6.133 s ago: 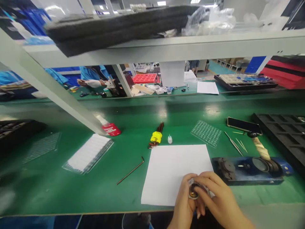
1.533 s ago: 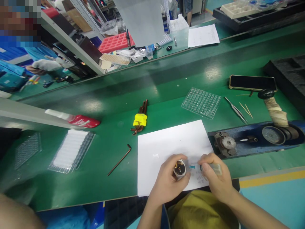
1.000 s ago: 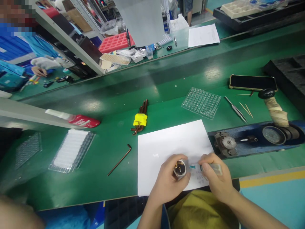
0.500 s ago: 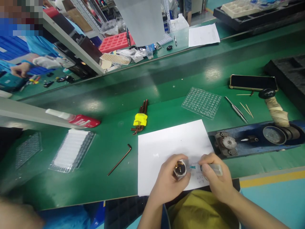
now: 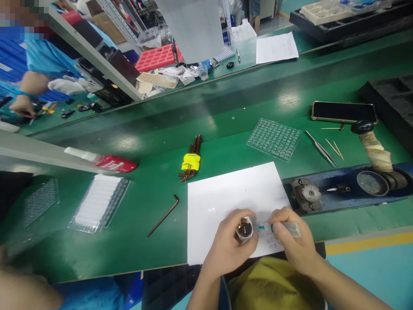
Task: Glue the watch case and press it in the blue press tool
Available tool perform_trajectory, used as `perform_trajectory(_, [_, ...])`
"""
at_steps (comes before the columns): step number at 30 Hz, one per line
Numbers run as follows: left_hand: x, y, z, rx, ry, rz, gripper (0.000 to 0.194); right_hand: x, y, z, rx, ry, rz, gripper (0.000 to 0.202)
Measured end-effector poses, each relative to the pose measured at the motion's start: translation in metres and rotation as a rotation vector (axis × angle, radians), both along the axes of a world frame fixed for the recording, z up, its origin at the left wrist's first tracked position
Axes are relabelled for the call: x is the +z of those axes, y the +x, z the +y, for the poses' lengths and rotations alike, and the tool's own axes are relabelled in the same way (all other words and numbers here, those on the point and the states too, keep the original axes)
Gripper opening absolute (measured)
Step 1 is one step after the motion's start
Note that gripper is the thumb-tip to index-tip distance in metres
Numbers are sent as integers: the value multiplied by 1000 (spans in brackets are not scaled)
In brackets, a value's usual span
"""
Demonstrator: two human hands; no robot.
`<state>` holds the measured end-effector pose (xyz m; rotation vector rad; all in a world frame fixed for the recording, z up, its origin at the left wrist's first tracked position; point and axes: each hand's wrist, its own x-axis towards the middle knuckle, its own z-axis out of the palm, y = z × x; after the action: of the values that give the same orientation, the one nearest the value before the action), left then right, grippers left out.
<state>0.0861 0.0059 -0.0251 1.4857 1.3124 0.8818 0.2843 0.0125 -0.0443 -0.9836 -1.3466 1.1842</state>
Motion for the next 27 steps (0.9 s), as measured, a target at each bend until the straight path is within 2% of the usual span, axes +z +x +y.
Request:
perform_trajectory(7, [0,0,0,2,-13,-12,40,-3,0,-2,-35,-2,-54,16])
perform_trajectory(12, [0,1,0,10,-10,-16,40,-4,2,-1,-2,-2,-48,19])
perform_trajectory(19, [-1,0,0,-3,-24,-11,41,-6,1,-2,-27,21,-59,12])
perform_trajectory(27, [-3,-1,0,-7,-12,1,40,-4,2,-3,-13,-11,-83,22])
